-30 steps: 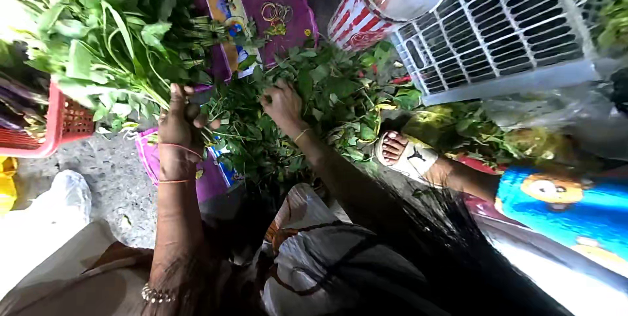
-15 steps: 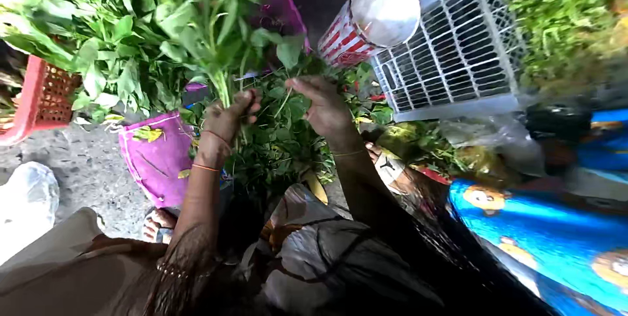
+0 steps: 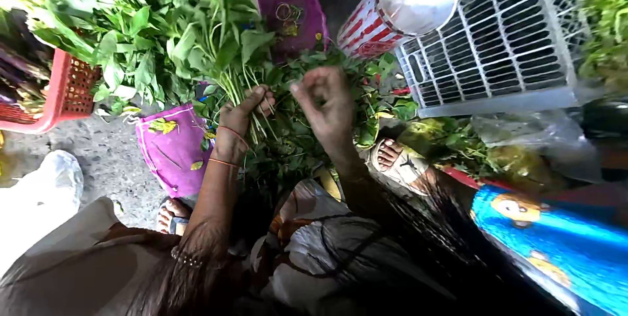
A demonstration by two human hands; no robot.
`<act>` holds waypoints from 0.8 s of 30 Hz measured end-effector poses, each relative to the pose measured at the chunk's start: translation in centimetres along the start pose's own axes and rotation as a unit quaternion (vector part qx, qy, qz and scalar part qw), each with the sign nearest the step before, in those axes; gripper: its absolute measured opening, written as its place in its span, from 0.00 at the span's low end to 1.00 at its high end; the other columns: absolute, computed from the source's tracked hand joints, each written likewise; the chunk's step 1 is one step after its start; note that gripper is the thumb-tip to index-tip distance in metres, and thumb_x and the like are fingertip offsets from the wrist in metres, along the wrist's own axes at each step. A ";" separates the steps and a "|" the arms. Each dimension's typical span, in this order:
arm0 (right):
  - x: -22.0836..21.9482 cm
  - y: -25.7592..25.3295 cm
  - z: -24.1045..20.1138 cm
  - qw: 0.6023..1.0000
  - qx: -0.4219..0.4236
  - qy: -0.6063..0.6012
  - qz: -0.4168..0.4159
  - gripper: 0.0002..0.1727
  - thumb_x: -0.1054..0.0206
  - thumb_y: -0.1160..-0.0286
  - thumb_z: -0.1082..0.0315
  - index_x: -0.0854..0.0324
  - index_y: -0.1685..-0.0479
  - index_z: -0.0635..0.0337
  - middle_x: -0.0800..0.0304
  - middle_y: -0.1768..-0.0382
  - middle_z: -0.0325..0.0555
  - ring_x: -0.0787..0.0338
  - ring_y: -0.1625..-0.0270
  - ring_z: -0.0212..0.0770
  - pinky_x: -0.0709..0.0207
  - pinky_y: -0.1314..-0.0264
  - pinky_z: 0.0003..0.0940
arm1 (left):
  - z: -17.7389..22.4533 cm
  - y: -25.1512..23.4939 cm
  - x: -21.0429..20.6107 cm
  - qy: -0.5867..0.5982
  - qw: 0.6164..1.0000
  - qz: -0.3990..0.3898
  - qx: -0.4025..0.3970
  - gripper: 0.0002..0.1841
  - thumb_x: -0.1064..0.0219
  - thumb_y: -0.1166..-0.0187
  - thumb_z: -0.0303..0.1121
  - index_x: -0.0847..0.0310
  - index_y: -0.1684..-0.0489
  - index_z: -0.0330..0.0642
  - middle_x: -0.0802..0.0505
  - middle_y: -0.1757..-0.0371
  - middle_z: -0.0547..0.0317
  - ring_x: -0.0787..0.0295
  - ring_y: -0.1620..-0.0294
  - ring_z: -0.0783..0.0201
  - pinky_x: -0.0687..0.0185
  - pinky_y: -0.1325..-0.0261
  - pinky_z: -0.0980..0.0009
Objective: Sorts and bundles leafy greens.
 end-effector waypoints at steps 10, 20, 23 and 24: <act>-4.0 2.0 2.2 0.995 -0.047 -0.020 -0.086 0.12 0.36 0.13 0.60 0.12 0.51 0.58 0.10 0.68 0.45 0.16 0.75 0.38 0.21 0.74 0.34 | -0.8 -0.7 1.8 0.012 0.999 0.035 0.005 0.10 0.42 0.10 0.31 0.14 0.51 0.39 0.07 0.64 0.58 0.10 0.67 0.68 0.12 0.62 0.73; 3.5 1.8 8.2 0.940 -0.087 0.328 0.026 0.25 0.38 0.16 0.61 0.22 0.24 0.63 0.20 0.30 0.71 0.23 0.27 0.75 0.27 0.33 0.71 | 6.5 -0.5 6.5 0.091 0.987 0.045 -0.124 0.15 0.62 0.04 0.32 0.26 0.45 0.44 0.19 0.76 0.72 0.20 0.81 0.78 0.14 0.71 0.82; -0.4 2.5 8.6 0.964 -0.062 0.258 -0.021 0.18 0.43 0.13 0.64 0.15 0.35 0.65 0.11 0.43 0.65 0.08 0.45 0.65 0.16 0.45 0.63 | 10.2 0.5 7.6 0.142 0.973 0.003 -0.182 0.27 0.73 0.03 0.46 0.24 0.53 0.47 0.27 0.88 0.75 0.29 0.89 0.80 0.22 0.78 0.85; -2.6 2.9 8.4 0.969 -0.031 0.242 -0.041 0.17 0.42 0.14 0.65 0.13 0.39 0.64 0.09 0.46 0.63 0.07 0.49 0.62 0.14 0.50 0.61 | 11.4 1.0 8.2 0.163 0.965 0.003 -0.206 0.29 0.75 0.03 0.47 0.24 0.57 0.47 0.28 0.90 0.75 0.29 0.90 0.80 0.23 0.81 0.85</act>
Point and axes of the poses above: each hand's wrist, its own y-axis away from the middle knuckle, its own x-axis out of the back of the hand, z = x × y, the point moved 10 cm from there along -y, towards the middle knuckle
